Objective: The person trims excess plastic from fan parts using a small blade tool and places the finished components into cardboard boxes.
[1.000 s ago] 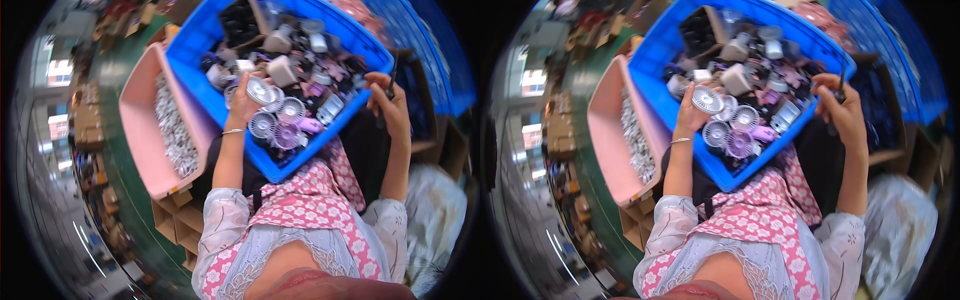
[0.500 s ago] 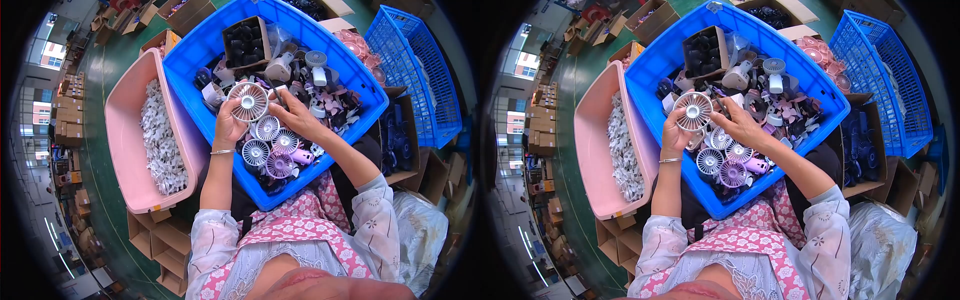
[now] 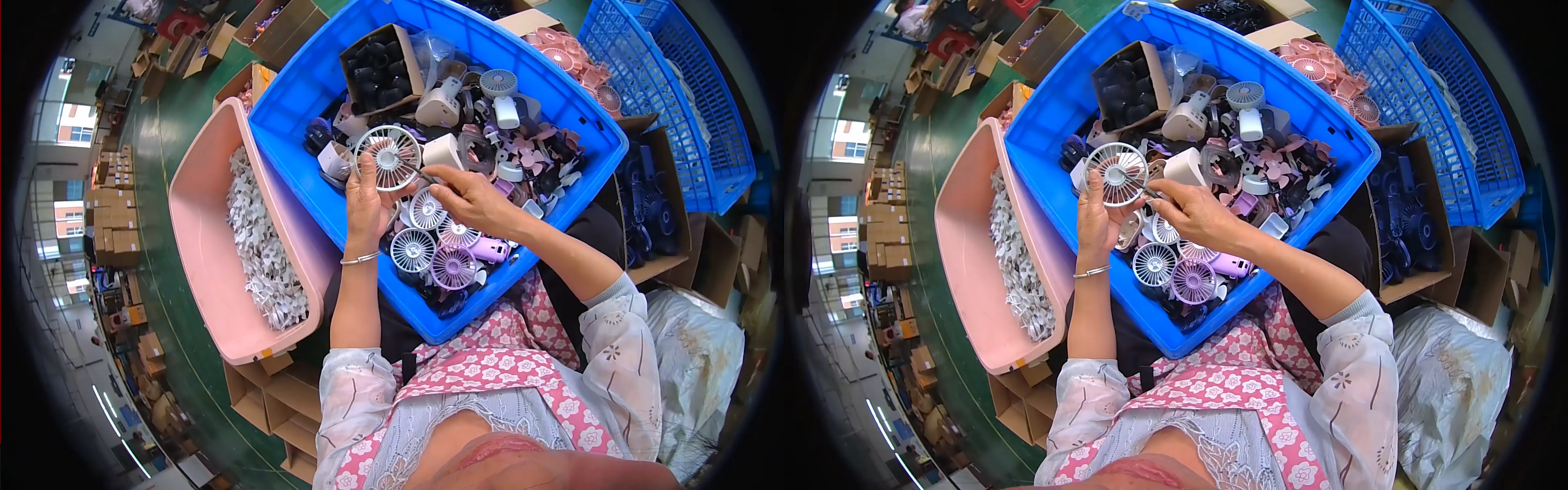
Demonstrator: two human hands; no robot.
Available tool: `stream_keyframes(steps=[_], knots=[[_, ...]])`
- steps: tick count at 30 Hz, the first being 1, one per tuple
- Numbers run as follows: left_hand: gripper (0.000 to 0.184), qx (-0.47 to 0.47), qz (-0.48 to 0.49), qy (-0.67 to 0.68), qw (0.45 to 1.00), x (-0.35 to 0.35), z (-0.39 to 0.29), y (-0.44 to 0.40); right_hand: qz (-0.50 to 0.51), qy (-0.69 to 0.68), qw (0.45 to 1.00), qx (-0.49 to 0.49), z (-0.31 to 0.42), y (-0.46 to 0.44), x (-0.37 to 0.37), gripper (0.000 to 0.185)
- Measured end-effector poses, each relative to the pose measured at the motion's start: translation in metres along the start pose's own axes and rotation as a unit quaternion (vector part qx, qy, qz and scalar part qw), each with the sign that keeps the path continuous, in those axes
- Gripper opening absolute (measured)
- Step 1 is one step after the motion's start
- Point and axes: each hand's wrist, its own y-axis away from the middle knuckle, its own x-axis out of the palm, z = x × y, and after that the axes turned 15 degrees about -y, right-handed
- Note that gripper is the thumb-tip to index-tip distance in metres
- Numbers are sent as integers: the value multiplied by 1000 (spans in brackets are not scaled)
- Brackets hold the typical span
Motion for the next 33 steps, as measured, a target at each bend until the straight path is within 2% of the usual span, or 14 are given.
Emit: stream_keyframes(steps=[2, 4, 5, 15, 19, 23, 24, 26, 27, 28, 29, 31, 32, 33], knots=[[34, 26, -2, 8, 1000, 6, 1, 2, -13, -7, 1000, -19, -3, 1, 1, 31], [32, 28, 12, 22, 999, 6, -1, 4, -4, -66, 997, 41, 1, 1, -2, 29], [31, 33, 12, 26, 999, 8, -2, 5, -5, -49, 999, 14, -4, -1, -3, 28], [34, 60, 29, -4, 998, 11, 7, 7, 2, -54, 998, 13, 2, 1, -4, 28], [33, 48, 24, -12, 998, 14, 9, 8, -19, 6, 999, -48, -5, 0, -4, 26], [29, 57, 3, -48, 997, 15, 10, 9, -31, 2, 998, -60, -4, -1, -3, 23], [28, 73, -19, -85, 994, 14, 14, 9, -35, 34, 996, -75, -4, 0, -3, 22], [28, 90, -40, -363, 927, 0, 18, 10, -38, 50, 994, -86, -4, 1, -5, 19], [28, 86, -46, -369, 924, 5, 18, 13, -12, -13, 1000, 19, -1, 3, -7, 19], [30, 146, -41, -444, 883, 9, 17, 15, 16, -72, 990, 122, 1, 3, -12, 20], [32, 206, -37, -515, 831, 14, 14, 18, 59, -216, 958, 182, -6, 6, -17, 22], [35, 159, -37, -541, 825, 9, 19, 24, 61, -261, 934, 237, -10, 5, -17, 23], [35, 151, -43, -514, 843, 8, 21, 25, 53, -159, 971, 169, -19, 5, -13, 21], [35, 143, -51, -485, 861, 8, 23, 26, 18, 82, 996, -10, -24, 5, -7, 18]])
